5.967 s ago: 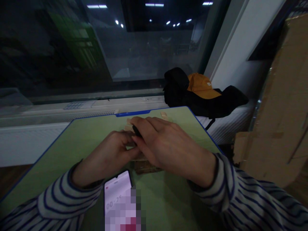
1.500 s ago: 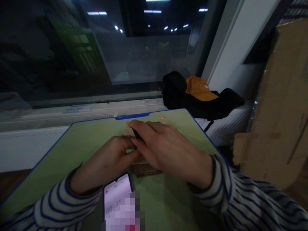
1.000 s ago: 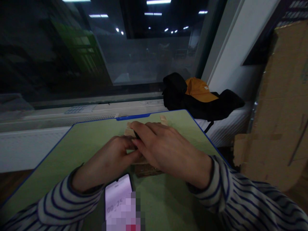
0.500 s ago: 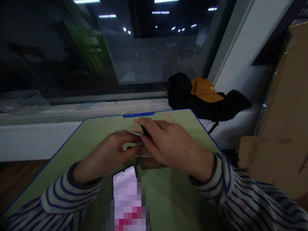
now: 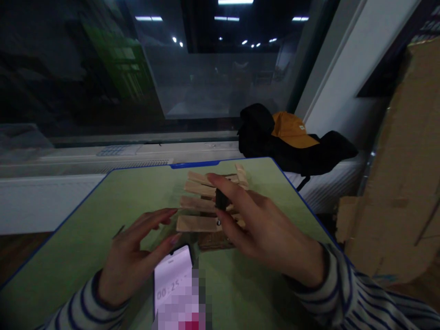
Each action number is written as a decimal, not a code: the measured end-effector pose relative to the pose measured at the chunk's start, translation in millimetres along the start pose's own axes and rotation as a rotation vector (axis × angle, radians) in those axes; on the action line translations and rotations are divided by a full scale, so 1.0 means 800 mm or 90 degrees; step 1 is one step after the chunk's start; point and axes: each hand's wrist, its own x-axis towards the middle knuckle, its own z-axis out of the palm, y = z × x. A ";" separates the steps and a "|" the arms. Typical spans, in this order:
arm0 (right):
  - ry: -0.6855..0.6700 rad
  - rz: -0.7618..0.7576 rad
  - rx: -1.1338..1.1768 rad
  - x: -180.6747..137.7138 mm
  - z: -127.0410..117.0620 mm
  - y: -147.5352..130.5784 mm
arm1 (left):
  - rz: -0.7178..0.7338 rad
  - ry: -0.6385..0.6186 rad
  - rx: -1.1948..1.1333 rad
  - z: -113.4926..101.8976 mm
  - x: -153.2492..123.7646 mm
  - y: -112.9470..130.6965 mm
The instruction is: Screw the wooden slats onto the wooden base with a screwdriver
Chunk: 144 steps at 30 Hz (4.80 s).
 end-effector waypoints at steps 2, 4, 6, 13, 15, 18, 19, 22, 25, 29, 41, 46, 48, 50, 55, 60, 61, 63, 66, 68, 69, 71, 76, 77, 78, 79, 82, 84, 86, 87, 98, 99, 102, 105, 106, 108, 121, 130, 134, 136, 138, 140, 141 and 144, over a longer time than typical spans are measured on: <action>-0.002 0.016 0.003 -0.002 0.000 0.001 | -0.014 -0.008 -0.022 0.002 -0.002 0.001; 0.001 0.031 -0.004 -0.003 0.000 0.001 | -0.032 -0.009 -0.047 0.004 -0.003 0.002; 0.005 0.037 -0.007 -0.004 0.000 0.003 | -0.042 -0.012 -0.070 0.005 -0.004 0.002; 0.020 -0.005 0.016 -0.008 0.005 0.006 | -0.027 0.020 -0.117 0.012 -0.001 0.003; 0.020 -0.007 0.023 -0.007 0.005 0.006 | -0.022 0.026 -0.111 0.011 0.001 0.005; 0.016 0.000 0.017 -0.006 0.007 0.005 | -0.027 0.025 -0.104 0.010 0.005 0.006; 0.016 0.001 0.012 -0.006 0.007 0.005 | -0.028 0.026 -0.104 0.010 0.005 0.006; 0.016 0.006 0.006 -0.005 0.010 0.005 | -0.028 0.024 -0.103 0.010 0.005 0.006; 0.003 0.026 0.021 -0.005 0.011 0.006 | -0.026 0.026 -0.105 0.010 0.003 0.006; 0.015 0.032 0.025 -0.006 0.011 0.007 | -0.018 0.030 -0.108 0.009 0.002 0.006; 0.056 0.052 0.031 -0.011 0.018 0.008 | -0.016 0.013 -0.096 0.008 0.002 0.004; 0.054 0.048 0.021 -0.013 0.016 0.009 | -0.018 0.017 -0.088 0.009 -0.001 0.001; 0.061 0.049 0.028 -0.014 0.016 0.009 | -0.019 0.013 -0.092 0.010 -0.003 0.000; 0.059 0.055 0.045 -0.015 0.017 0.009 | -0.019 0.007 -0.097 0.011 -0.004 -0.001; 0.063 0.052 0.042 -0.013 0.017 0.009 | -0.012 -0.004 -0.099 0.010 -0.004 -0.004; 0.047 0.058 0.018 -0.010 0.014 0.009 | -0.007 0.000 -0.100 0.009 -0.003 -0.003; 0.043 0.064 0.019 -0.010 0.013 0.008 | -0.012 0.001 -0.101 0.009 -0.003 -0.002; 0.045 0.072 0.025 -0.011 0.014 0.008 | -0.022 0.004 -0.103 0.008 -0.002 -0.001; 0.047 0.074 0.042 -0.012 0.014 0.007 | -0.028 0.005 -0.101 0.008 -0.002 0.001; 0.047 0.069 0.052 -0.011 0.014 0.005 | -0.031 0.009 -0.098 0.008 -0.001 0.002; 0.043 0.064 0.054 -0.010 0.014 0.005 | -0.029 0.008 -0.098 0.007 0.000 0.003; 0.041 0.058 0.050 -0.007 0.014 0.004 | -0.023 0.009 -0.100 0.007 0.001 0.005; 0.024 0.054 -0.020 -0.003 0.012 0.003 | -0.007 0.012 -0.090 0.007 0.004 0.008; 0.021 0.051 -0.030 -0.003 0.012 0.004 | -0.002 0.014 -0.090 0.007 0.005 0.008; 0.023 0.045 -0.033 -0.003 0.011 0.004 | 0.002 0.016 -0.090 0.008 0.006 0.008; 0.027 0.040 -0.030 -0.003 0.012 0.005 | 0.005 0.021 -0.090 0.008 0.007 0.008; 0.032 0.028 -0.004 0.000 0.013 0.005 | 0.001 0.028 -0.088 0.010 0.007 0.008; 0.033 0.016 0.006 0.003 0.013 0.004 | -0.002 0.030 -0.089 0.010 0.007 0.008; 0.033 0.005 0.012 0.005 0.013 0.004 | -0.001 0.030 -0.093 0.011 0.006 0.007; 0.032 0.003 0.017 0.006 0.013 0.004 | 0.000 0.030 -0.096 0.011 0.006 0.006; 0.034 0.014 0.003 0.000 0.011 0.004 | -0.013 0.034 -0.103 0.010 0.007 0.007; 0.034 0.011 0.005 0.001 0.011 0.003 | -0.015 0.031 -0.100 0.010 0.007 0.007; 0.035 0.003 -0.001 0.002 0.011 0.003 | -0.009 0.021 -0.098 0.008 0.007 0.007; 0.043 -0.005 -0.012 0.003 0.013 0.004 | -0.004 0.020 -0.103 0.007 0.006 0.007; 0.046 -0.008 -0.011 0.003 0.013 0.004 | -0.004 0.020 -0.102 0.007 0.006 0.006; 0.046 -0.009 -0.006 0.002 0.014 0.004 | -0.003 0.018 -0.099 0.008 0.006 0.006; 0.058 -0.001 -0.083 -0.002 0.013 0.003 | 0.004 0.019 -0.105 0.009 0.004 0.004; 0.044 0.000 -0.057 -0.001 0.013 0.002 | 0.013 0.025 -0.087 0.008 0.004 0.004; 0.042 -0.003 -0.050 0.001 0.014 0.002 | 0.025 0.031 -0.084 0.010 0.003 0.001; 0.042 -0.008 -0.023 0.001 0.015 0.003 | 0.030 0.026 -0.085 0.012 0.002 -0.001; 0.043 -0.011 0.005 0.001 0.016 0.004 | 0.040 0.016 -0.085 0.013 0.002 -0.003; 0.046 -0.006 0.017 0.000 0.017 0.004 | 0.053 0.012 -0.074 0.013 0.001 -0.004; 0.045 -0.003 0.017 0.000 0.016 0.004 | 0.061 0.012 -0.062 0.012 0.000 -0.004; 0.033 0.003 0.010 0.001 0.014 0.002 | 0.103 0.041 -0.006 0.004 -0.001 0.000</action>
